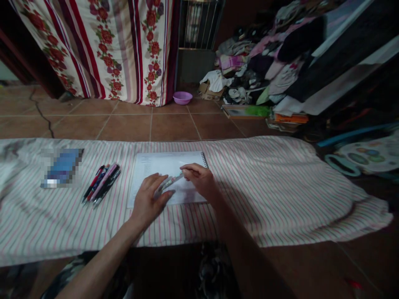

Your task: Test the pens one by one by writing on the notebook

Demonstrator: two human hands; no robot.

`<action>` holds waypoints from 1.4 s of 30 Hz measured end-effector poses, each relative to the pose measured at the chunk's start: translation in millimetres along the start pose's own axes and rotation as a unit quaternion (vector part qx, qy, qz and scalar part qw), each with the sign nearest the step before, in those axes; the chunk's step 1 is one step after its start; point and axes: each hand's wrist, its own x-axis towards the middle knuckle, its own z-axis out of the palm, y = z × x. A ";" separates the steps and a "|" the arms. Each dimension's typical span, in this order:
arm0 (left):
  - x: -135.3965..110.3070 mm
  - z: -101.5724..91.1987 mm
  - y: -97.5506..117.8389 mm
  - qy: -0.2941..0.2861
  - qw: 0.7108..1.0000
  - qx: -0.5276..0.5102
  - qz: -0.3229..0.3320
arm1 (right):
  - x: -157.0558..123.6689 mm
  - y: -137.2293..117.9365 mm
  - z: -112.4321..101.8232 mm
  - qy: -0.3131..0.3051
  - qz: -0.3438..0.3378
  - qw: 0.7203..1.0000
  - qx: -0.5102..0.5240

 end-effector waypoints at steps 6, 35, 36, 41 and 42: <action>-4.8 5.2 -14.6 -0.046 0.998 0.010 -0.052 | 0.5 -5.0 12.6 -0.045 0.027 0.997 0.061; -6.4 2.1 -22.1 -0.059 0.985 -0.035 -0.161 | 16.4 59.8 -38.5 0.093 0.050 0.923 -0.370; -6.4 1.9 -22.1 -0.061 0.984 -0.034 -0.161 | 16.7 59.2 -38.3 0.092 0.049 0.923 -0.371; -6.2 1.3 -23.7 -0.053 0.984 -0.046 -0.163 | 18.0 56.9 -38.9 0.100 0.033 0.922 -0.371; -6.0 1.1 -23.8 -0.052 0.985 -0.043 -0.159 | 18.4 55.7 -39.3 0.107 0.028 0.923 -0.368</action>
